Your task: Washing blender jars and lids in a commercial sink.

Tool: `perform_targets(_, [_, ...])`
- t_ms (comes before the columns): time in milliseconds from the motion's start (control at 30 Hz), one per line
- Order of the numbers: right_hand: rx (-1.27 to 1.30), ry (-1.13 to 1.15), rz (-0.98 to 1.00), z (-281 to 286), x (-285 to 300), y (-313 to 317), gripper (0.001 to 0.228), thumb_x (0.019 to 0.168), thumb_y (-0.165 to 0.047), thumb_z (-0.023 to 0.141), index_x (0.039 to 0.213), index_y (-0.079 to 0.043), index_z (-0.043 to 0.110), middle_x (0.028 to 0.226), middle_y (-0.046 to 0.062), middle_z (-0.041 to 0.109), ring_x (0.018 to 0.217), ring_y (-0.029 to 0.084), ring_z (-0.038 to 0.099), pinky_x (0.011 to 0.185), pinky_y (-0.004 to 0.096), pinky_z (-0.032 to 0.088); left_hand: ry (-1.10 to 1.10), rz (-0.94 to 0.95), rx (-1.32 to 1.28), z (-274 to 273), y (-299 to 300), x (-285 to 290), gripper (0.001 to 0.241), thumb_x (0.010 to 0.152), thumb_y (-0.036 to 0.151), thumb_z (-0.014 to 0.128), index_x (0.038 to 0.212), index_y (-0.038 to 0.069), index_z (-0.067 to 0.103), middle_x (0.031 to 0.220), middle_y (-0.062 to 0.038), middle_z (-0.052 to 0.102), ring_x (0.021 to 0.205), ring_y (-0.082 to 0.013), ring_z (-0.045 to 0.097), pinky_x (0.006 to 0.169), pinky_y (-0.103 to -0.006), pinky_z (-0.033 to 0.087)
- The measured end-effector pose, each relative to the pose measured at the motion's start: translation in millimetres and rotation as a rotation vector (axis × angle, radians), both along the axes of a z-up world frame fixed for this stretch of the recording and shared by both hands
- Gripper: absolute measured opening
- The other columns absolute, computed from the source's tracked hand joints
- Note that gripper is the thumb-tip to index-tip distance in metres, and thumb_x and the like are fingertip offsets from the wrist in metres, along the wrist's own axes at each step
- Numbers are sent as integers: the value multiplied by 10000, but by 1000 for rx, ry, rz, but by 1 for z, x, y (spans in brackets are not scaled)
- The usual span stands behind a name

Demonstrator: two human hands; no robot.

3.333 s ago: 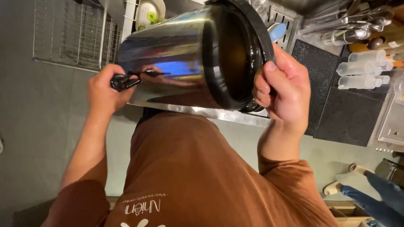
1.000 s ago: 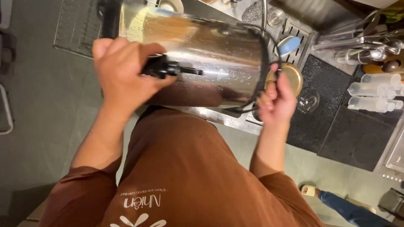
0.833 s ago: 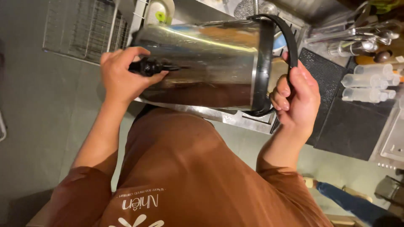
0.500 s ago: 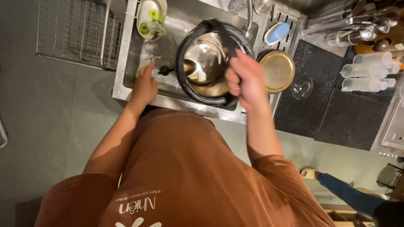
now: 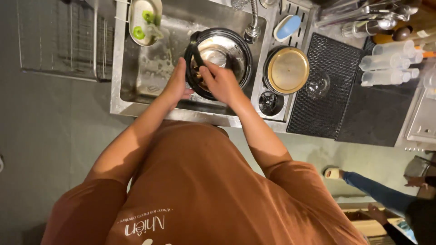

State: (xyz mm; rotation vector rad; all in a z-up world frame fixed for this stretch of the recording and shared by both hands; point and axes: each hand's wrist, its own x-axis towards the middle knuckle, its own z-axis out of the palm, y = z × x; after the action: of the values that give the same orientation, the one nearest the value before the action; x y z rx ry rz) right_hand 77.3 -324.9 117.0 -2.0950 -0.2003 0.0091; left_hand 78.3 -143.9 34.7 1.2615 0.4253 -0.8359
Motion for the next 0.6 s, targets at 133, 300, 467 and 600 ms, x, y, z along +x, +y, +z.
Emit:
perform_targets(133, [-51,-110,-393,43,34,-27,251,1030,-253,608,1004,-8,659,834,100,686,779,235,659,738,350,525,34,7,140,1,-8,7,1023,803,865,257,1608,236,199,1619,-104,355,1210,-391,597,865,-538,550])
perform_targets(300, [-170,-263,-258,21,73,-99,303,1101,-250,565,1255,9,603,1111,157,651,1041,291,597,972,402,478,-65,48,245,-41,-25,1,961,846,744,537,1553,125,338,1502,-156,556,1235,-327,618,900,-527,554])
perform_targets(467, [-152,-7,19,21,79,-107,260,1169,-188,548,1354,-21,621,1265,128,693,1180,266,652,1062,368,487,-329,106,350,-49,-48,10,1061,866,503,894,1545,24,234,1451,-230,560,1253,-337,633,932,-456,602])
perform_targets(600, [-116,151,82,-5,120,-114,388,960,-57,582,1346,-48,615,1240,166,678,1068,302,643,959,379,510,-169,72,361,-4,-73,18,1034,782,225,800,1576,124,146,1423,-201,551,1033,-344,698,603,-436,631])
